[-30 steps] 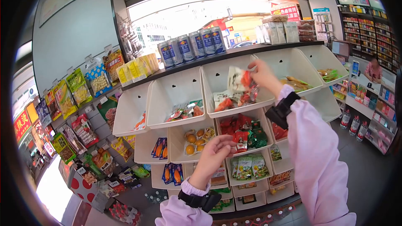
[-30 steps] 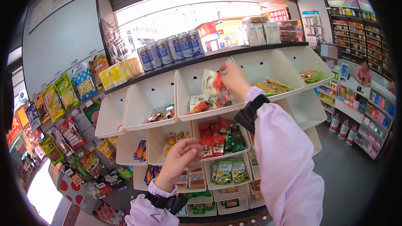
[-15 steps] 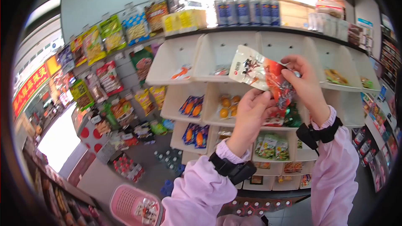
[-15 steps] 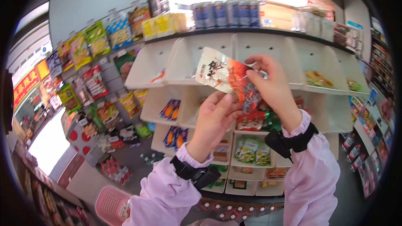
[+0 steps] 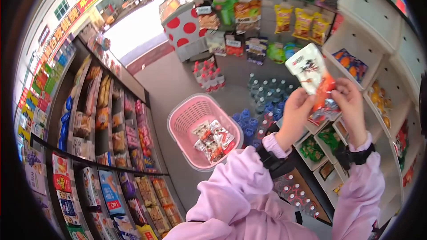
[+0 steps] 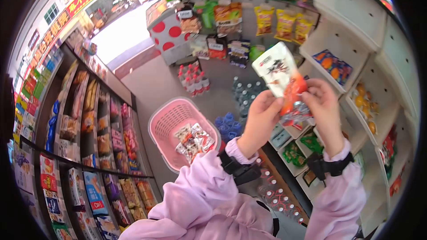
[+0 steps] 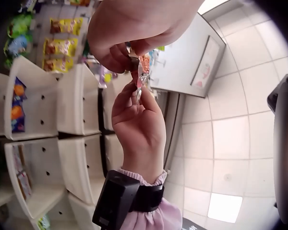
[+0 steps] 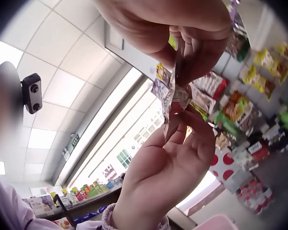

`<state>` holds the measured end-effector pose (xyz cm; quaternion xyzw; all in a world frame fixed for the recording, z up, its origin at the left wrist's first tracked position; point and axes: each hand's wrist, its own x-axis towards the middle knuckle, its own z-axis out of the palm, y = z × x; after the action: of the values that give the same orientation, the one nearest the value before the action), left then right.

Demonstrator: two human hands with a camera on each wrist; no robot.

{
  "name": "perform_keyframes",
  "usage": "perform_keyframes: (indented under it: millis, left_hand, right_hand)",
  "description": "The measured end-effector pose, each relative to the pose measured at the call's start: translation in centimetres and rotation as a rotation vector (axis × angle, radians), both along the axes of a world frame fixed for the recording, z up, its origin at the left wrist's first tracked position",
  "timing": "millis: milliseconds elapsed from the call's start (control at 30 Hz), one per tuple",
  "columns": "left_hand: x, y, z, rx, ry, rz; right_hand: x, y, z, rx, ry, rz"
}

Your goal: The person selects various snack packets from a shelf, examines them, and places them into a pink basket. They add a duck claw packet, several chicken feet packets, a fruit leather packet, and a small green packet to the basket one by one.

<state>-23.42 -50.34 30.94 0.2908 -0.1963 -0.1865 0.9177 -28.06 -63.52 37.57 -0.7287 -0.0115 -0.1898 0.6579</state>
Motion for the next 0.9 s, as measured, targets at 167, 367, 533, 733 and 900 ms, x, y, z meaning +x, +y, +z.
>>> perform_keyframes:
  millis: [167,367,533,733,900]
  left_hand:
    - [3.6,11.7,-8.5,0.095,0.268,0.183]
    - [3.1,23.6,-20.8,0.157,0.706,0.253]
    - [2.1,29.0,-26.6,0.392,0.969,0.212]
    - [2.6,32.6,-37.7,0.647,0.905,0.178]
    - [4.3,32.9,-42.9,0.39,0.918,0.016]
  right_hand:
    - [7.6,10.1,-10.8,0.116,0.221,0.187]
    - [10.0,21.8,-24.8,0.15,0.373,0.316]
    - [9.9,26.3,-37.9,-0.055,0.728,0.56]
    - [9.1,28.0,-39.9,-0.468,0.511,0.531]
    - [7.3,24.1,-32.8,-0.303,0.646,0.905]
